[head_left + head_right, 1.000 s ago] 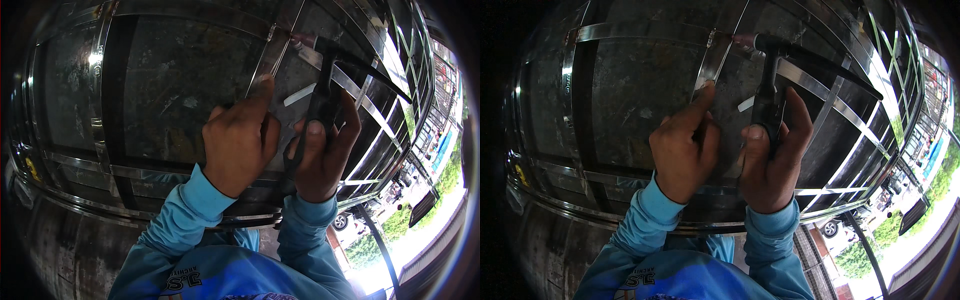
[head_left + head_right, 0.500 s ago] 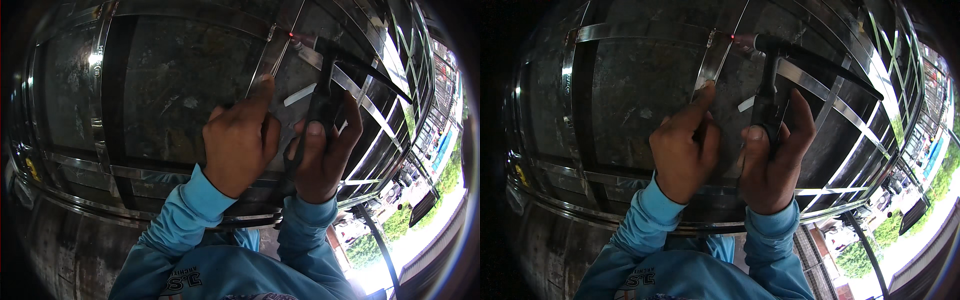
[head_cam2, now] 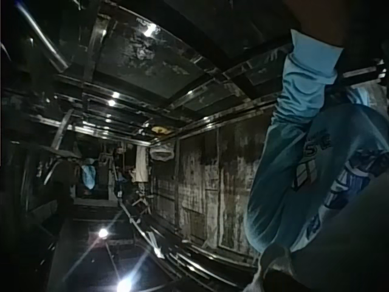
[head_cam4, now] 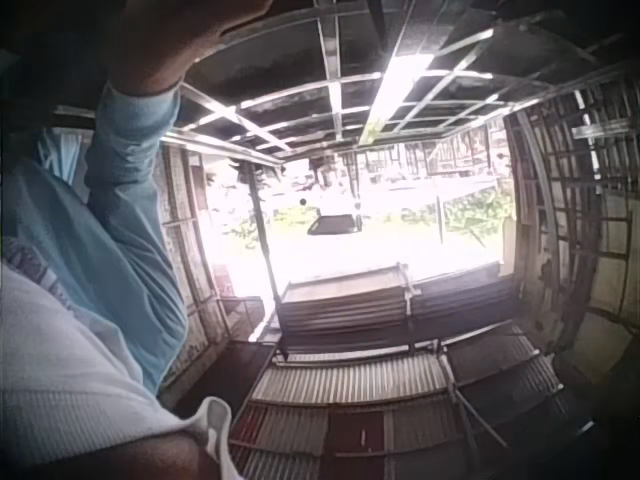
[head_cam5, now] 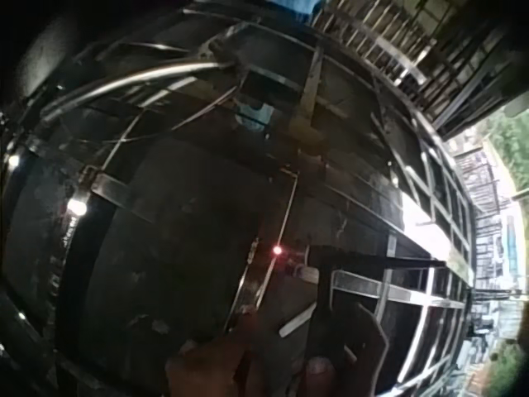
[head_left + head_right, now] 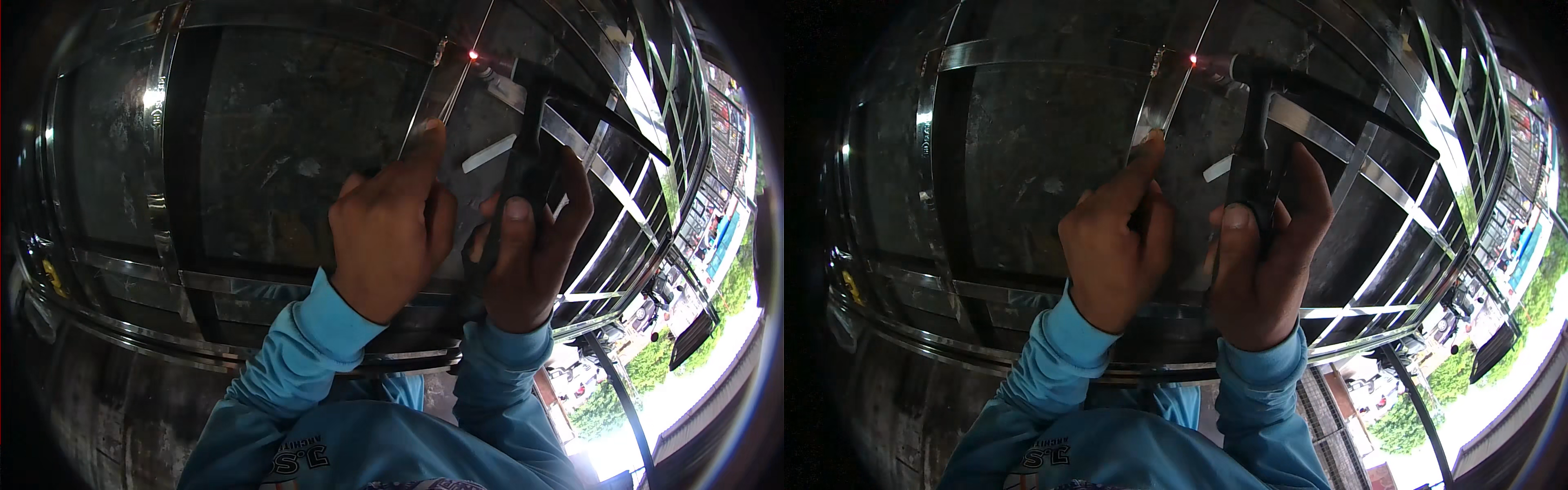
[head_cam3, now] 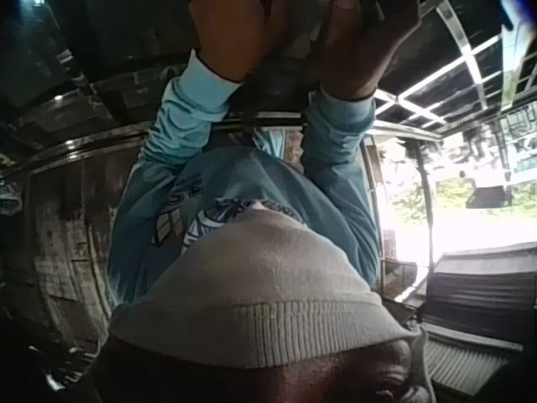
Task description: The person aligns a metal frame by tapping it with a hammer, welds the joints using a welding torch and filler rod, and then handles the welding torch.
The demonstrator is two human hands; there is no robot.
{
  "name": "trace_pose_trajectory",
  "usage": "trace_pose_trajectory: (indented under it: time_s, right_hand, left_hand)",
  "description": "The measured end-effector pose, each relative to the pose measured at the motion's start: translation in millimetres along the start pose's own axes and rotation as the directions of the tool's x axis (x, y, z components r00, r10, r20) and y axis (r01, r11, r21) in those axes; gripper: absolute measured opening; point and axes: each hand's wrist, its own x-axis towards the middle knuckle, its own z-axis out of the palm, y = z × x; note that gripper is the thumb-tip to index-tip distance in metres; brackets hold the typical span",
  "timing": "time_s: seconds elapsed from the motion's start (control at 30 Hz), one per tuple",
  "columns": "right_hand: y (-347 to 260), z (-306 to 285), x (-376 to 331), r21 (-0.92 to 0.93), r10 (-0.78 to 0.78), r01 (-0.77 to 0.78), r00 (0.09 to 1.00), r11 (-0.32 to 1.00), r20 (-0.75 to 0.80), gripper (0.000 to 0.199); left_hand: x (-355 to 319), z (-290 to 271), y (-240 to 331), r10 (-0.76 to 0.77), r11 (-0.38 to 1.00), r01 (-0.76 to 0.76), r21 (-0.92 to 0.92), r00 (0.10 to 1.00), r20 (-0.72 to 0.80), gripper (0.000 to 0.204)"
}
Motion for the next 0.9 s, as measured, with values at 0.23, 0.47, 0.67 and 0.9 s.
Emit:
trace_pose_trajectory:
  time_s: [0.23, 0.47, 0.67, 0.9]
  right_hand:
    - [5, -1, 0, -0.084, -0.074, 0.075, 0.997, 0.994, 0.017, 0.062]
    - [-7, 0, -2, 0.01, 0.051, -0.051, 0.998, 0.999, 0.027, 0.062]
    - [-5, -1, -1, 0.0, 0.008, -0.008, 1.0, 1.0, 0.012, 0.063]
    - [-3, -1, -1, 0.004, 0.019, -0.019, 1.0, 1.0, 0.018, 0.063]
  left_hand:
    - [-1, 2, -1, 0.007, 1.0, -0.007, 0.012, 1.0, -0.006, 0.054]
    - [1, -5, 8, -0.105, 0.994, 0.105, 0.011, 0.993, 0.061, 0.048]
    - [-1, 1, 0, 0.017, 1.0, -0.017, 0.009, 1.0, -0.002, 0.05]
    - [-1, -1, 0, 0.009, 1.0, -0.009, 0.019, 1.0, 0.014, 0.053]
